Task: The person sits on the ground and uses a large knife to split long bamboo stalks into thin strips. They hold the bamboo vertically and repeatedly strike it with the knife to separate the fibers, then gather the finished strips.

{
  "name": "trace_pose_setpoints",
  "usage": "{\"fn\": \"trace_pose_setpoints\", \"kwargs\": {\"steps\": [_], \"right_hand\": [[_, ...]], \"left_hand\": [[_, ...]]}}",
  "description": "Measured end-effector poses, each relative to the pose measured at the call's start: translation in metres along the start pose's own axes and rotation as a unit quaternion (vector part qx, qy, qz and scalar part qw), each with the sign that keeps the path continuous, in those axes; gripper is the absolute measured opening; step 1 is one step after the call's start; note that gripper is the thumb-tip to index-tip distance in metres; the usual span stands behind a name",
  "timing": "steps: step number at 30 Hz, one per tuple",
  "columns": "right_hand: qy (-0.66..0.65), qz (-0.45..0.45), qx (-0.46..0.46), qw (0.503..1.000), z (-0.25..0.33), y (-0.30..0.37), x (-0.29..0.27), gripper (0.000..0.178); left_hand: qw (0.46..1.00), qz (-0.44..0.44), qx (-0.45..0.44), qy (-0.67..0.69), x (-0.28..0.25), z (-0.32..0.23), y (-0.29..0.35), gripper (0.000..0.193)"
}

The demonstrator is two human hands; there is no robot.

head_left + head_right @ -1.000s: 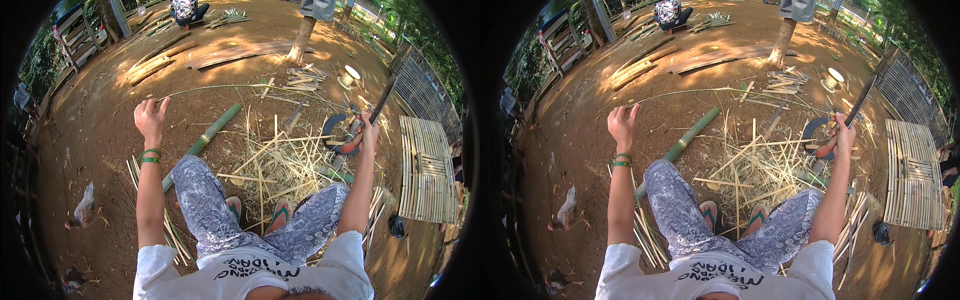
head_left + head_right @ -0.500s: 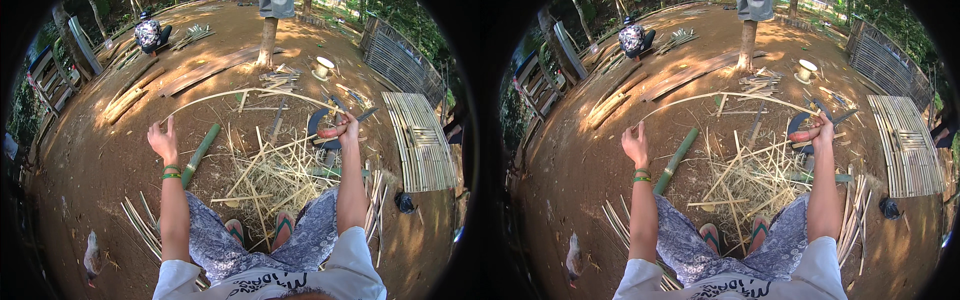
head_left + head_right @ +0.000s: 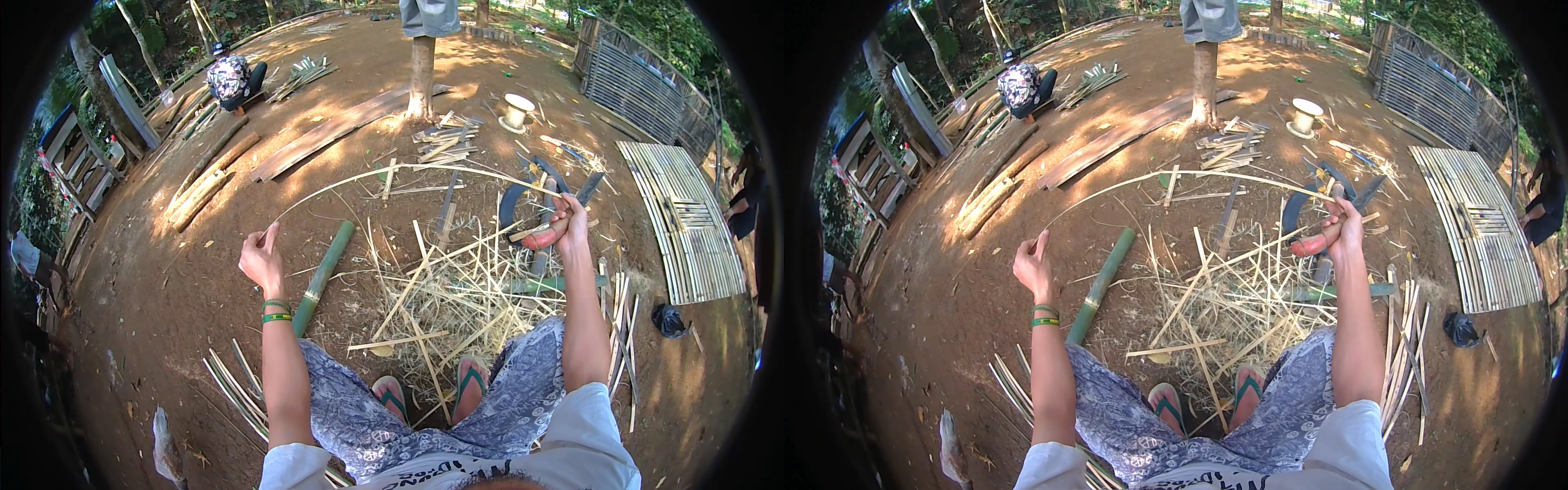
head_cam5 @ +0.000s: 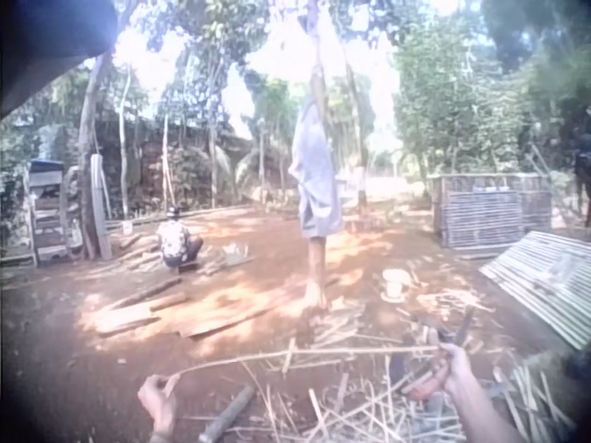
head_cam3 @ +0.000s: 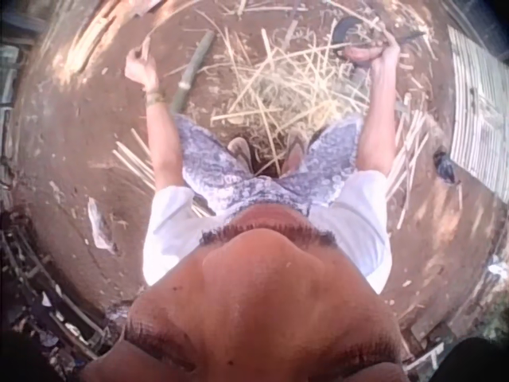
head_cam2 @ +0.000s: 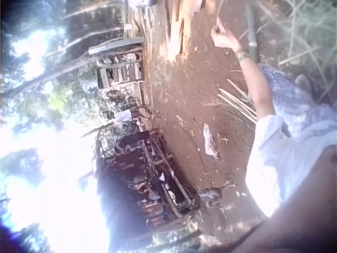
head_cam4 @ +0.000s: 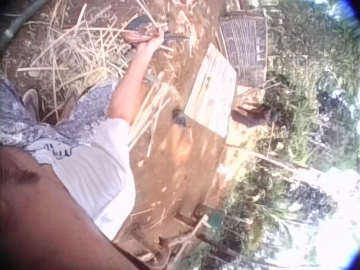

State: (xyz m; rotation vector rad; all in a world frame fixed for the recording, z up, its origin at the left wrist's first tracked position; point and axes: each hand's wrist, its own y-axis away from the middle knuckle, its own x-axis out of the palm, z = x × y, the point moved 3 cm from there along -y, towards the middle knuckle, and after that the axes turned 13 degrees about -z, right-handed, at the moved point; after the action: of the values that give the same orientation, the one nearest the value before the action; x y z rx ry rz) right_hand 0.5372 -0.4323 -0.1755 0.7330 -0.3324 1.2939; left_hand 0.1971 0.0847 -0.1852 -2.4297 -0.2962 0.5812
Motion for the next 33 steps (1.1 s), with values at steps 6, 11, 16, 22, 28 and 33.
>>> {"fn": "trace_pose_setpoints", "kwargs": {"steps": [6, 11, 16, 22, 28, 33], "right_hand": [[-0.002, -0.024, -0.035, 0.999, 0.006, -0.005, -0.006, 0.015], [0.038, -0.073, -0.090, 0.993, 0.005, 0.005, 0.000, 0.022], [0.048, -0.076, -0.105, 0.990, -0.003, 0.023, 0.019, 0.021], [0.049, -0.034, -0.151, 0.987, -0.013, 0.060, 0.050, 0.027], [0.107, 0.037, -0.186, 0.976, -0.030, 0.095, 0.073, 0.028], [0.163, 0.175, -0.121, 0.963, -0.068, 0.129, 0.104, 0.023]], "left_hand": [[0.949, 0.283, 0.100, -0.097, -0.003, 0.026, 0.009, 0.039], [0.776, 0.577, 0.150, -0.204, 0.004, 0.009, 0.054, 0.038], [0.715, 0.690, 0.089, 0.063, 0.014, -0.051, 0.113, 0.058], [0.539, 0.819, -0.032, 0.197, 0.016, -0.106, 0.167, 0.038], [0.762, 0.574, 0.037, 0.298, 0.027, -0.132, 0.165, 0.033], [0.816, 0.467, 0.034, 0.339, 0.021, -0.151, 0.164, 0.033]]}}
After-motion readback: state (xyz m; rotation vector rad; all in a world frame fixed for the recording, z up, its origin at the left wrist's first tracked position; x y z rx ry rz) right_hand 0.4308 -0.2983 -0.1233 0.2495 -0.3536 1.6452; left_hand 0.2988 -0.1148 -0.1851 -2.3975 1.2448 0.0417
